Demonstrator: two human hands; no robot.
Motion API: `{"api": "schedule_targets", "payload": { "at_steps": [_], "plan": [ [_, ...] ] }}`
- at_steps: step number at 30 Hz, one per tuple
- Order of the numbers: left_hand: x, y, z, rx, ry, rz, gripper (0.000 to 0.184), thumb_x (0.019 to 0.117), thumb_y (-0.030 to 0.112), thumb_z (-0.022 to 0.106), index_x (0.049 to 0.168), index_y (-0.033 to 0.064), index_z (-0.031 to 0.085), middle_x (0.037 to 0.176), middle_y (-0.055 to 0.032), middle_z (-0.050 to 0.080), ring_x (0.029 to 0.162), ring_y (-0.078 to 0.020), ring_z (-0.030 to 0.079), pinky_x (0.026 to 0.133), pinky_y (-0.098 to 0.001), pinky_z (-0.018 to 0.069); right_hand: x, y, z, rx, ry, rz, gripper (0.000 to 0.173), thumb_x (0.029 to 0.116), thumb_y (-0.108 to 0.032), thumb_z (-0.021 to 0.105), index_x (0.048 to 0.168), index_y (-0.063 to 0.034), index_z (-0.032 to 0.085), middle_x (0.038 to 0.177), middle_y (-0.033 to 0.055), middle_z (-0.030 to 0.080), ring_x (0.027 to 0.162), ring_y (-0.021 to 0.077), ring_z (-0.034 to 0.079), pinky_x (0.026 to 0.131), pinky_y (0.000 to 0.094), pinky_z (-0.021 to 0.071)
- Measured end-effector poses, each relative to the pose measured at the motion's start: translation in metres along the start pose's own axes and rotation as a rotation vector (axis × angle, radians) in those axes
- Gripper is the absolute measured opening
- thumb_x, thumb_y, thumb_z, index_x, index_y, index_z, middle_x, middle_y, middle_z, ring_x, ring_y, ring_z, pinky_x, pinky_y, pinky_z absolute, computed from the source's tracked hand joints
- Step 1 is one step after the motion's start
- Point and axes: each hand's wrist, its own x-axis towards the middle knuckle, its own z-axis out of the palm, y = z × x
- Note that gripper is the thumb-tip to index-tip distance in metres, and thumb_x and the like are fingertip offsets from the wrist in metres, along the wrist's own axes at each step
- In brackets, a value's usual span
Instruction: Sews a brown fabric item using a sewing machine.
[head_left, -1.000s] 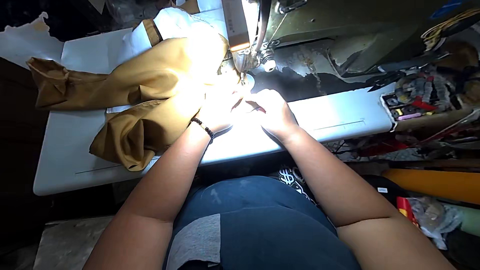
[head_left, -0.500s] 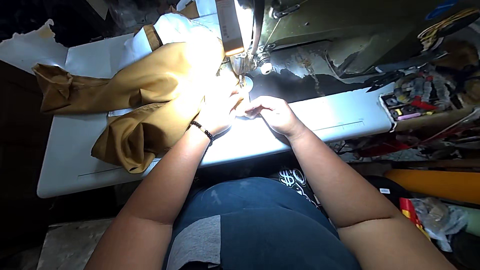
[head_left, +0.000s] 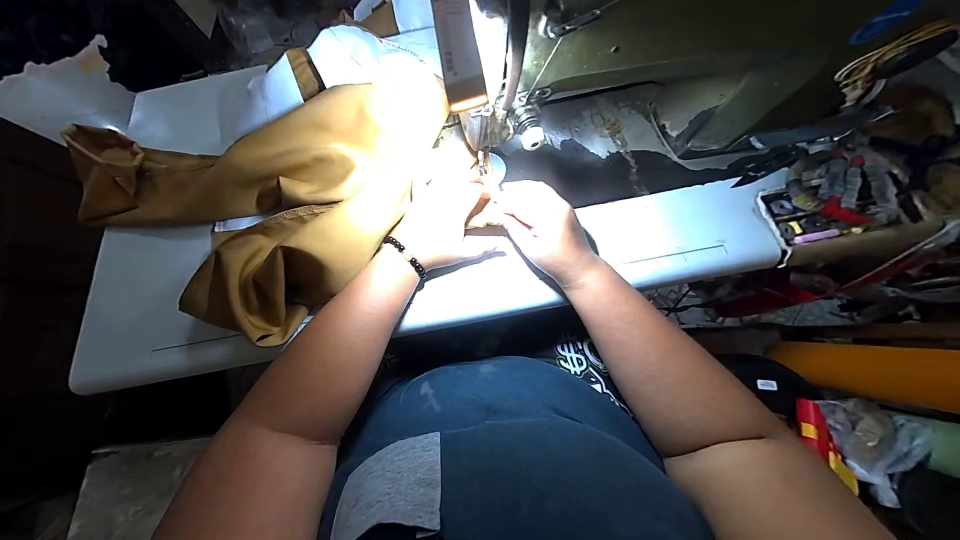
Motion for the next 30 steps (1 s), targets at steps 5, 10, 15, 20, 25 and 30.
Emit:
{"api": "schedule_targets", "payload": {
  "at_steps": [5, 10, 15, 20, 25, 30],
  "plan": [
    [0.015, 0.007, 0.008, 0.092, 0.06, 0.024, 0.016, 0.0899, 0.013, 0.069, 0.104, 0.0068, 0.072, 0.109, -0.0153, 0.069, 0.111, -0.0352, 0.064, 0.098, -0.0589, 0.0427, 0.0, 0.001, 0.001, 0.014, -0.035, -0.001, 0.017, 0.0976, -0.007, 0.062, 0.1, 0.0032, 0.076, 0.117, 0.0193, 0.073, 0.123, 0.0303, 0.065, 0.11, 0.0394, 0.0478],
    [0.0, 0.003, 0.003, -0.026, -0.065, -0.041, 0.034, 0.0903, 0.016, 0.059, 0.121, 0.0063, 0.07, 0.137, -0.0136, 0.062, 0.134, -0.0341, 0.053, 0.111, -0.0597, 0.0344, 0.004, -0.006, -0.003, -0.059, -0.235, 0.087, 0.023, 0.1022, -0.011, 0.055, 0.103, 0.0008, 0.075, 0.105, 0.0149, 0.07, 0.1, 0.0236, 0.069, 0.091, 0.0353, 0.0552],
    [-0.014, -0.003, 0.004, -0.169, -0.09, -0.042, 0.05, 0.0942, 0.029, 0.051, 0.139, 0.0087, 0.063, 0.153, -0.0086, 0.052, 0.144, -0.0282, 0.044, 0.116, -0.0538, 0.0328, 0.005, -0.005, -0.006, -0.037, -0.235, 0.066, 0.02, 0.0994, -0.008, 0.058, 0.101, -0.0014, 0.076, 0.104, 0.0138, 0.072, 0.099, 0.0223, 0.069, 0.09, 0.0336, 0.0555],
    [0.0, -0.016, 0.008, -0.174, -0.058, -0.042, 0.047, 0.0928, 0.026, 0.053, 0.134, 0.0045, 0.064, 0.148, -0.0112, 0.056, 0.137, -0.03, 0.052, 0.111, -0.0519, 0.04, 0.02, -0.002, -0.009, -0.022, -0.267, 0.044, 0.021, 0.1012, -0.009, 0.058, 0.106, -0.0056, 0.078, 0.112, 0.011, 0.073, 0.105, 0.0204, 0.07, 0.095, 0.0332, 0.0552],
    [0.008, -0.024, 0.009, -0.184, -0.036, -0.067, 0.046, 0.0928, 0.026, 0.054, 0.132, 0.0051, 0.065, 0.146, -0.0129, 0.057, 0.136, -0.0308, 0.052, 0.112, -0.052, 0.0392, 0.03, 0.005, -0.009, -0.049, -0.3, 0.062, 0.02, 0.0999, -0.004, 0.057, 0.105, -0.0015, 0.076, 0.105, 0.0153, 0.071, 0.102, 0.025, 0.069, 0.094, 0.0355, 0.0546],
    [0.011, -0.025, 0.009, -0.191, -0.007, -0.068, 0.044, 0.092, 0.026, 0.056, 0.129, 0.0053, 0.066, 0.14, -0.0117, 0.062, 0.133, -0.0297, 0.054, 0.111, -0.0511, 0.0393, 0.036, 0.01, -0.01, -0.058, -0.355, 0.091, 0.023, 0.102, -0.009, 0.056, 0.108, -0.0058, 0.077, 0.104, 0.0131, 0.07, 0.101, 0.0232, 0.067, 0.092, 0.035, 0.0535]
  ]
}}
